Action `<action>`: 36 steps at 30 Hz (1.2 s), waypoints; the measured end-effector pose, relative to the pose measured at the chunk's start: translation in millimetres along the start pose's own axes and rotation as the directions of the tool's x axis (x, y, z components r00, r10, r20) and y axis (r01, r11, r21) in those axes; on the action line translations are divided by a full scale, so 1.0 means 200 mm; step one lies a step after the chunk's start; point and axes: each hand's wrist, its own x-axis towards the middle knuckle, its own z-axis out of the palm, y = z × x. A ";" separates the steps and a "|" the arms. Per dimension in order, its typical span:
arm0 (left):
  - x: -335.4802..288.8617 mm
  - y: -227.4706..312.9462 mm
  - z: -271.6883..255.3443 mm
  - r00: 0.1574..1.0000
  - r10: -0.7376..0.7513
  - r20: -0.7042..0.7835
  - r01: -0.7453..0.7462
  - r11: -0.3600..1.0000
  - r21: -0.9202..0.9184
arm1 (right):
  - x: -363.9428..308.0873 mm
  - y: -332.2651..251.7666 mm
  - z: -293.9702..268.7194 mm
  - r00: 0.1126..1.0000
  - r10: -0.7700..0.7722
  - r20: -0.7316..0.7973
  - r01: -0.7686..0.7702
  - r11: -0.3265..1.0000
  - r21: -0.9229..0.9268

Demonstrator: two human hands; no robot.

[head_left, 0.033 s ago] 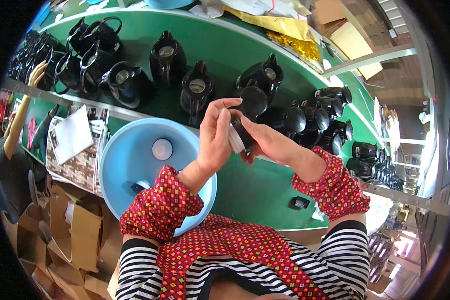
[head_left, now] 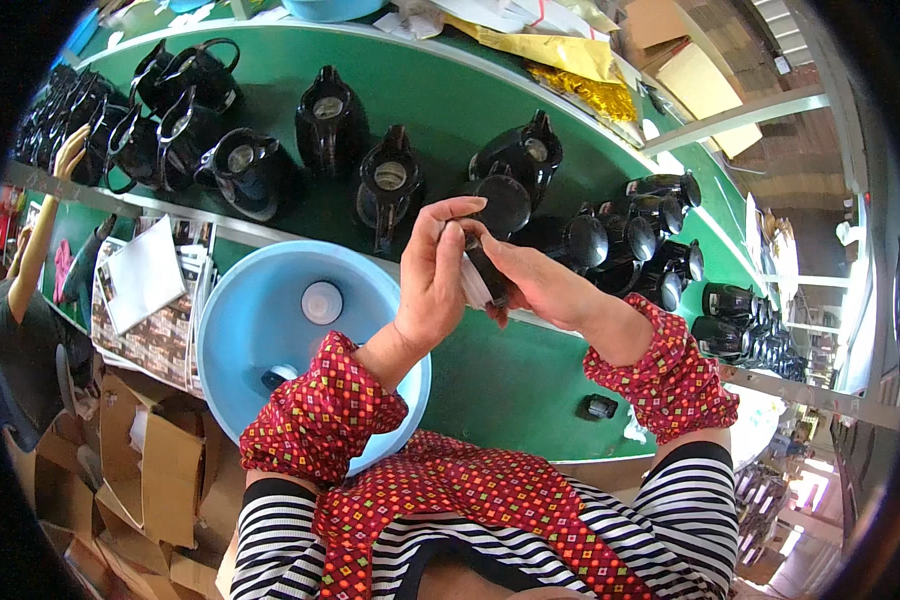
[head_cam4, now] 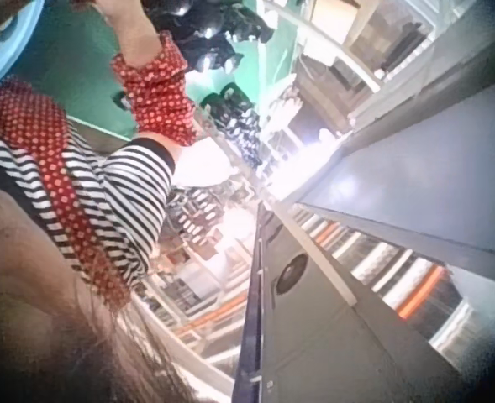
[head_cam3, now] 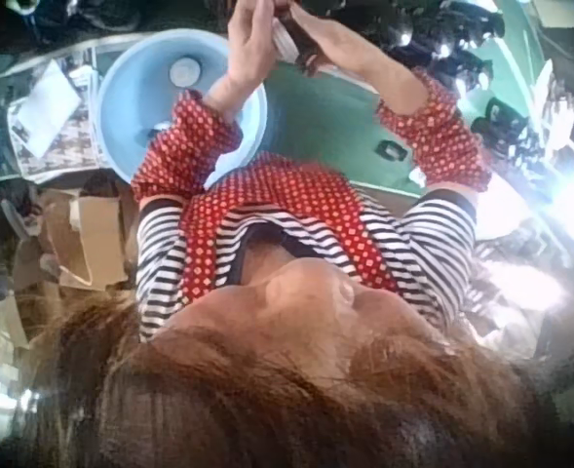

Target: The person repeatedly picks up black kettle bodies from a green workbench, inserts white circular inserts into the top openings, and places the assembled units back on the bench. The person also moves a blue basin of inserts and briefly handles a cardboard box while continuing the assembly.

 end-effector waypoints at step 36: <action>0.38 -0.45 0.23 0.743 -0.184 0.644 -0.666 -0.107 0.738 | 0.39 -0.46 -0.89 0.952 -0.281 0.119 0.093 -0.102 -0.990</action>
